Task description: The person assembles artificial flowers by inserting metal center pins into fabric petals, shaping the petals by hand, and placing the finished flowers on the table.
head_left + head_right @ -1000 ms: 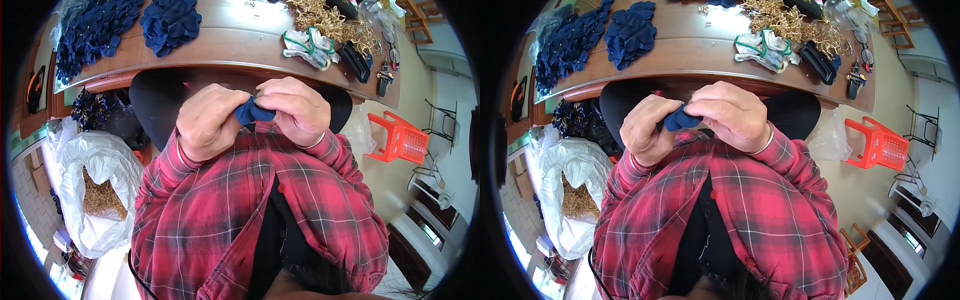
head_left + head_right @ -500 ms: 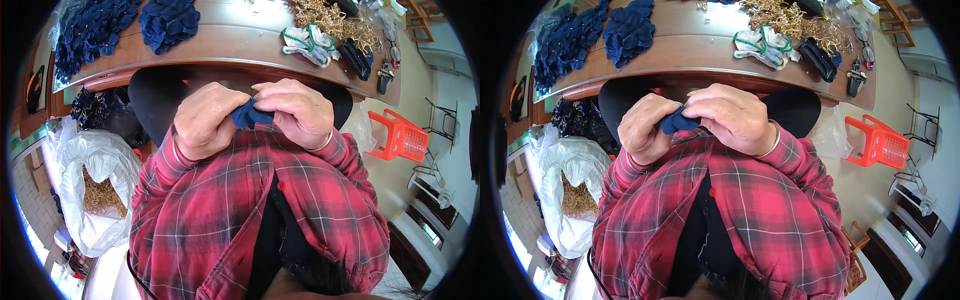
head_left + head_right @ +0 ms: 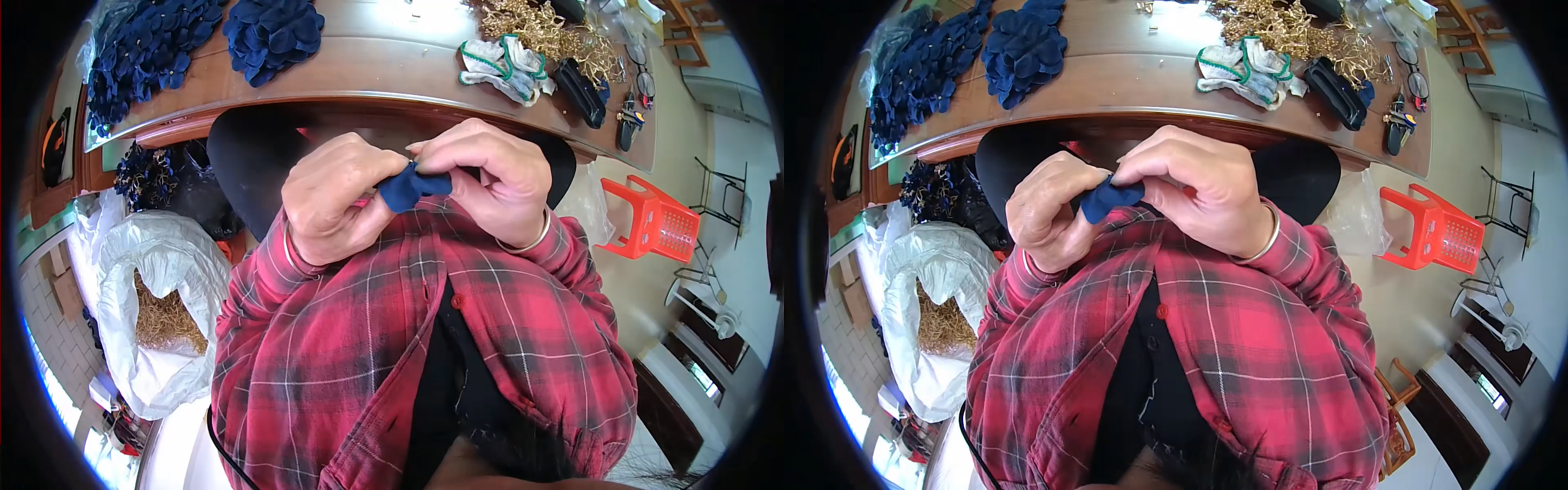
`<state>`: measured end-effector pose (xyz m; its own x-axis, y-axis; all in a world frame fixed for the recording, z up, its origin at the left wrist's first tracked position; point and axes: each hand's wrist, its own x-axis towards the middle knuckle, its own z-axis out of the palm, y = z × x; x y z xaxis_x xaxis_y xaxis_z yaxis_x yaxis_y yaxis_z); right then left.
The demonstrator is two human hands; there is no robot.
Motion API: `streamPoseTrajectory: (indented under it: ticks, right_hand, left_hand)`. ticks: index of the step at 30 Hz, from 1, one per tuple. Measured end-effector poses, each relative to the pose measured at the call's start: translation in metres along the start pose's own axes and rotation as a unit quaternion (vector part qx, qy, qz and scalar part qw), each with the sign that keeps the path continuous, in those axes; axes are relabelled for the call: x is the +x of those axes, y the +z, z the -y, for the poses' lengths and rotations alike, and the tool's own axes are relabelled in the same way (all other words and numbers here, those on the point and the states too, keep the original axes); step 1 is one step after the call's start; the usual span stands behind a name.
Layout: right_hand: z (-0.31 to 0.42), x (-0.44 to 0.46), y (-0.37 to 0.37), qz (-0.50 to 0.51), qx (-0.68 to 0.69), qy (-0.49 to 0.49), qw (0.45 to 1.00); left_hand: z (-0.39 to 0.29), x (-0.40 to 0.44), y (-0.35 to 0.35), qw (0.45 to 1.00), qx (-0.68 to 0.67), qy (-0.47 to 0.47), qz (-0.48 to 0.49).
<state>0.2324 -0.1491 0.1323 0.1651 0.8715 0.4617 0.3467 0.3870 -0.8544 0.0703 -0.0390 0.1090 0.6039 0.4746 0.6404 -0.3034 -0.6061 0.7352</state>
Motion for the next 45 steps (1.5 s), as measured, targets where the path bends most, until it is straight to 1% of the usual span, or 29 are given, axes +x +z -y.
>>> streamPoseTrajectory:
  ticks: [2,3,7,8,12,18,23,27,32,33,37,43,45]
  right_hand:
    - [0.002,0.002,-0.001,0.002,0.024,0.046,0.999]
    - [0.001,0.002,-0.001,0.003,0.024,0.046,0.999]
    - [0.000,0.002,-0.001,-0.010,-0.003,0.036,0.999]
    - [0.000,0.002,-0.001,-0.010,-0.003,0.037,0.999]
    - [0.001,0.000,0.001,-0.021,0.033,0.065,0.997]
    - [-0.001,-0.002,-0.002,-0.013,0.044,0.070,0.996]
    - [0.001,-0.001,-0.004,0.025,0.010,0.031,0.999]
    - [-0.005,-0.002,0.002,-0.005,-0.011,-0.090,0.996]
    - [-0.007,-0.004,0.002,-0.007,-0.025,-0.111,0.993]
    - [-0.005,-0.004,0.002,-0.007,-0.025,-0.111,0.993]
    - [0.015,-0.001,0.001,-0.004,-0.063,0.060,0.996]
    - [0.014,0.000,-0.003,0.037,-0.080,0.063,0.994]
    - [0.012,0.000,-0.003,0.034,-0.089,0.023,0.995]
  left_hand:
    - [-0.001,0.002,0.000,1.000,-0.001,0.005,0.002]
    - [-0.001,0.001,0.000,1.000,-0.001,0.005,0.002]
    - [-0.003,-0.003,-0.001,0.998,-0.019,-0.055,0.031]
    - [-0.002,-0.004,-0.001,0.998,-0.019,-0.055,0.032]
    - [0.005,-0.006,0.001,0.999,-0.030,-0.010,0.021]
    - [0.005,-0.007,0.000,0.999,-0.018,-0.008,0.030]
    - [0.003,-0.010,0.002,1.000,-0.009,0.012,0.027]
    - [0.001,-0.012,0.001,1.000,-0.018,0.015,0.018]
    - [0.001,-0.012,0.002,0.999,-0.016,0.028,0.014]
    - [0.002,-0.012,0.002,0.999,-0.017,0.027,0.015]
    - [0.006,-0.010,-0.003,0.992,0.061,0.102,0.033]
    - [0.006,-0.008,-0.008,0.983,0.106,0.140,0.048]
    - [0.005,-0.008,-0.008,0.983,0.107,0.139,0.052]
